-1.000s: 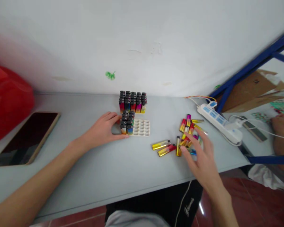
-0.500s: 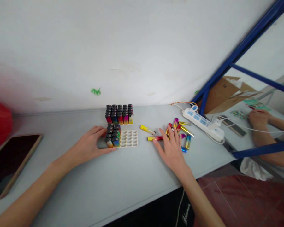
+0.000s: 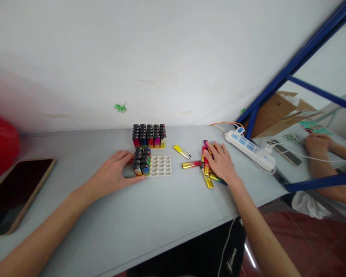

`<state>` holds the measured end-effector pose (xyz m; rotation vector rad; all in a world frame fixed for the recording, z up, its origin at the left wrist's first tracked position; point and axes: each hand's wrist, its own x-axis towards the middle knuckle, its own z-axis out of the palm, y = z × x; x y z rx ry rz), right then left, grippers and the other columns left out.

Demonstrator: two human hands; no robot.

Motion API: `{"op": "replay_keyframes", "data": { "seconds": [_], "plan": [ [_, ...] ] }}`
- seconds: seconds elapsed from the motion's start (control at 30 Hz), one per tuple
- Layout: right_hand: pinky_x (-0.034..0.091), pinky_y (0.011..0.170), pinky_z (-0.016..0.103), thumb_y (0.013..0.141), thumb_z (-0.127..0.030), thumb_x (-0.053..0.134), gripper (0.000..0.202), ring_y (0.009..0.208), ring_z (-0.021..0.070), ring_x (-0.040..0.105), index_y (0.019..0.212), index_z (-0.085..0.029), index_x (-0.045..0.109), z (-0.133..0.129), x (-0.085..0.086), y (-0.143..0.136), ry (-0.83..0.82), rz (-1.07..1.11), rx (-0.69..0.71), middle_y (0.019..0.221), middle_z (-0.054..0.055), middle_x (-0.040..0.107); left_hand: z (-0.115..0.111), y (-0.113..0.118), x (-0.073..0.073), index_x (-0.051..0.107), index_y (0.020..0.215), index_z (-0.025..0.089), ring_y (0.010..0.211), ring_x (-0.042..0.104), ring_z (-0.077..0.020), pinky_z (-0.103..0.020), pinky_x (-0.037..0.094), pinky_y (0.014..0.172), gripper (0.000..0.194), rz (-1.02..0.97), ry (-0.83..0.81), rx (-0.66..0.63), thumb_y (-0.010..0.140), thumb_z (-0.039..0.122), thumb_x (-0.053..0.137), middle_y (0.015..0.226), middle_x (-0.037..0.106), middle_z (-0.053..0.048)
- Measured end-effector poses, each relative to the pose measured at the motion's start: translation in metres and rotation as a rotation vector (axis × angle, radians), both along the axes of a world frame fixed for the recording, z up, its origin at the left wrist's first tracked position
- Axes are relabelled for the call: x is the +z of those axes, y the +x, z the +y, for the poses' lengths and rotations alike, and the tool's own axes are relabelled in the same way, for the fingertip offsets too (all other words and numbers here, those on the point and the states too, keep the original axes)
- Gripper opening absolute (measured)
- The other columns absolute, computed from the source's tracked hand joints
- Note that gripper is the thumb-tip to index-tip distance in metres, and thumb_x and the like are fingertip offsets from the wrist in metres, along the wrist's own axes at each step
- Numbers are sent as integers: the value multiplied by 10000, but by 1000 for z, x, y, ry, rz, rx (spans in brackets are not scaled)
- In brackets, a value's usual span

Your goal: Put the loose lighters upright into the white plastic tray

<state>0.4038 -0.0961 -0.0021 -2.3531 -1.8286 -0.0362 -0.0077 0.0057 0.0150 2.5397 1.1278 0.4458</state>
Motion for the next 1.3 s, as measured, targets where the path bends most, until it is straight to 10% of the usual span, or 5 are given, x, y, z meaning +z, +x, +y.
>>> {"op": "replay_keyframes", "data": {
  "seconds": [0.5, 0.77, 1.03, 1.3],
  "plan": [
    [127, 1296, 770, 1082, -741, 352, 864, 1678, 513, 71, 1774, -240, 224, 18, 16, -68, -172, 88, 14, 1836, 218, 118, 0, 2, 2, 692, 1012, 218, 1068, 683, -353, -471, 573, 986, 656, -5, -6, 18, 776, 830, 700, 1097, 716, -116],
    [397, 1279, 597, 1130, -454, 320, 615, 1502, 348, 557, 1624, -148, 520, 12, 20, 1, 309, 253, 115, 1604, 202, 598, 2, 0, -6, 672, 977, 221, 1033, 688, -338, -441, 565, 970, 591, -5, 21, 15, 792, 779, 732, 1066, 710, -110],
    [568, 1077, 536, 986, -336, 663, 297, 1138, 329, 750, 1201, -204, 820, 49, 26, 53, 72, 275, 478, 1217, 145, 808, 3, 0, -5, 693, 1032, 197, 1047, 693, -357, -466, 569, 974, 672, -29, -3, 9, 771, 815, 731, 1083, 715, -120],
    [603, 824, 378, 727, -522, 940, 414, 857, 208, 719, 996, -244, 792, 56, 24, 26, 352, 1096, 134, 949, 29, 771, 0, 1, -1, 690, 1015, 191, 1042, 677, -344, -485, 573, 985, 625, -58, -20, -14, 781, 762, 788, 1079, 702, -105]
  ]
}}
